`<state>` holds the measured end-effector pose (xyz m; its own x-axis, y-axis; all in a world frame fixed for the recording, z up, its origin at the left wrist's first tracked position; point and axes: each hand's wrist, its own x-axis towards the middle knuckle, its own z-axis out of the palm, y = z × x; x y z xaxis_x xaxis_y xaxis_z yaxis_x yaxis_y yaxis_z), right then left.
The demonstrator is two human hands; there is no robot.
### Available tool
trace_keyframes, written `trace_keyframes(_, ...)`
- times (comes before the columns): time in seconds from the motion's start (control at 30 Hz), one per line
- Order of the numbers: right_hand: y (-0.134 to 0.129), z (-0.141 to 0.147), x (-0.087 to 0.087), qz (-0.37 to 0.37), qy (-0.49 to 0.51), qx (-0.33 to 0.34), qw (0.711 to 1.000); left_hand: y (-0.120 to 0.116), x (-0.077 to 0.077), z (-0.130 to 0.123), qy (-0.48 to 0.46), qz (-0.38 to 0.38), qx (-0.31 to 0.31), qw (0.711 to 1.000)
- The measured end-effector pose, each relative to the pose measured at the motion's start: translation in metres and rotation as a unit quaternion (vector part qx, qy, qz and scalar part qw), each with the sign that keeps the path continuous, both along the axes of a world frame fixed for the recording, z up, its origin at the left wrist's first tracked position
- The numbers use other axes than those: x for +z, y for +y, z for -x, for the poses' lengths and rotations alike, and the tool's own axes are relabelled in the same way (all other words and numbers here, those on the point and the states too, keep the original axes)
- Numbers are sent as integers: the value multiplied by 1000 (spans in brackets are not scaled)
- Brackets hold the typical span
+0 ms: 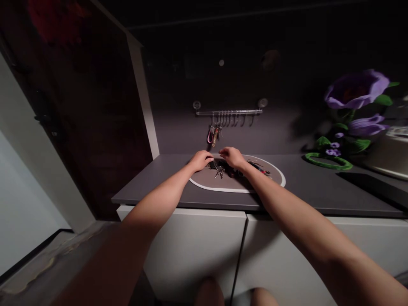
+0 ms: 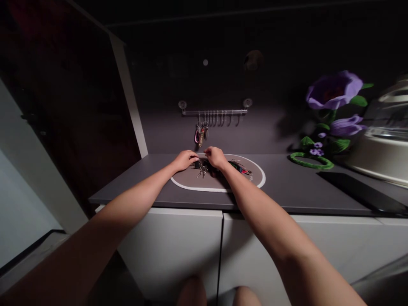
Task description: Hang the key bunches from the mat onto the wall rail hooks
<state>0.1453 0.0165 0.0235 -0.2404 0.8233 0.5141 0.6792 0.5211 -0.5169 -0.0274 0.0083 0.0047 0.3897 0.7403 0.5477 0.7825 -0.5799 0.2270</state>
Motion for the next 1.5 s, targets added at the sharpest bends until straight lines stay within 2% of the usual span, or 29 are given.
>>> trace_keyframes(0.2, 2, 4, -3, -8, -115, -9, 993, 5, -3, -4, 30, 11, 2, 1000)
trace_keyframes(0.5, 4, 10, -6, -7, -144, -10, 990, 7, -4, -5, 33, 22, 33, 999)
trace_keyframes(0.63, 5, 11, -6, -3, -147, -12, 989, 4, -1, -4, -24, 37, 33, 999)
trace_keyframes(0.77, 4, 12, -6, -4, -143, -13, 990, 1, 1, -4, -142, 69, 35, 987)
trace_keyframes(0.87, 2, 13, -5, 0, -144, -15, 990, 0, 2, -6, -275, 134, 13, 952)
trace_keyframes(1.0, 0, 14, -4, 5, -131, -9, 991, -1, 4, -8, -452, 234, -36, 860)
trace_keyframes(1.1, -1, 14, -3, -8, -90, -4, 996, -2, 6, -7, -521, 270, -65, 807)
trace_keyframes(1.23, 0, 15, -3, -23, 22, 16, 999, -4, 8, -5, -568, 286, -113, 764)
trace_keyframes(1.33, 3, 17, -4, -20, 122, 65, 990, -4, 9, -5, -593, 288, -137, 739)
trace_keyframes(1.5, 4, 19, -6, 22, 198, 129, 971, -6, 10, -7, -602, 295, -154, 725)
